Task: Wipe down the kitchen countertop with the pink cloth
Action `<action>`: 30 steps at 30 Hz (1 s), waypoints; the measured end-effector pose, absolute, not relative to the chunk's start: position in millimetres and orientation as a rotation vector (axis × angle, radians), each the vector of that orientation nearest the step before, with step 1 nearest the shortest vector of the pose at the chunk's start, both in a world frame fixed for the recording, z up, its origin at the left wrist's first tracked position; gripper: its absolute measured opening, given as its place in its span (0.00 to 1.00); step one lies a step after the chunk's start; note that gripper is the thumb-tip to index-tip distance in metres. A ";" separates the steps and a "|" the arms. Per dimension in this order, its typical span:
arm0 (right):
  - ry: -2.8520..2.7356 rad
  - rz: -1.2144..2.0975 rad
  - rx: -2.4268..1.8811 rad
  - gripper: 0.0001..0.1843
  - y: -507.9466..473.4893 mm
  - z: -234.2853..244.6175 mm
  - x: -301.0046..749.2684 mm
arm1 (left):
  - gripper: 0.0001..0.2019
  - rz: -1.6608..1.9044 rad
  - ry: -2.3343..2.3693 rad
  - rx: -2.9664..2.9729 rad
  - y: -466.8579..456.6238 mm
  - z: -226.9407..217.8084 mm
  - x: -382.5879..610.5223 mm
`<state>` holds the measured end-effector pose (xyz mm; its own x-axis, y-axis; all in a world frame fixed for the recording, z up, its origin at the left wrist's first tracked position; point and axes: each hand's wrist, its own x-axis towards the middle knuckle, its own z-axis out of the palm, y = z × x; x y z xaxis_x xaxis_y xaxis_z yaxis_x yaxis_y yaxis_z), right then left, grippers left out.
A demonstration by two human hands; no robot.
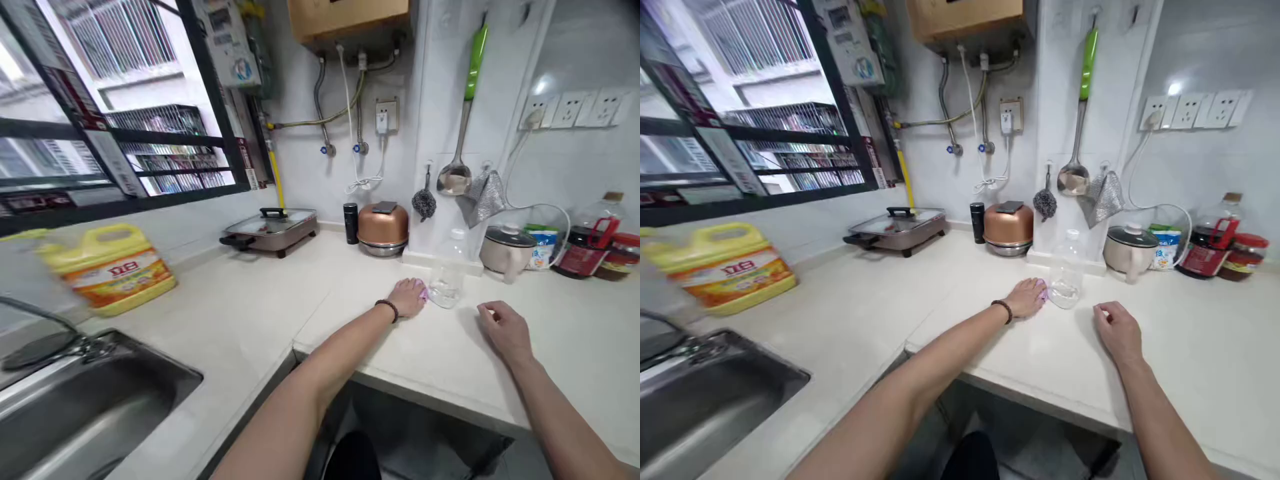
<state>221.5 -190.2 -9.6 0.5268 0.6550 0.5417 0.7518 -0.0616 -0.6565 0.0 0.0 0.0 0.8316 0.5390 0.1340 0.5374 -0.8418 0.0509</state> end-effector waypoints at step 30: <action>-0.910 0.146 -1.630 0.73 -159.9 5.4 217.3 | 0.23 0.399 1.360 2.819 -34.1 -3.2 -197.2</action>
<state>217.3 -159.9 5.4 0.6855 0.6232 0.3764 0.4746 0.0096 -0.8802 -197.2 -34.1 -3.2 0.5963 0.7686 0.2315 0.7720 -0.6282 0.0970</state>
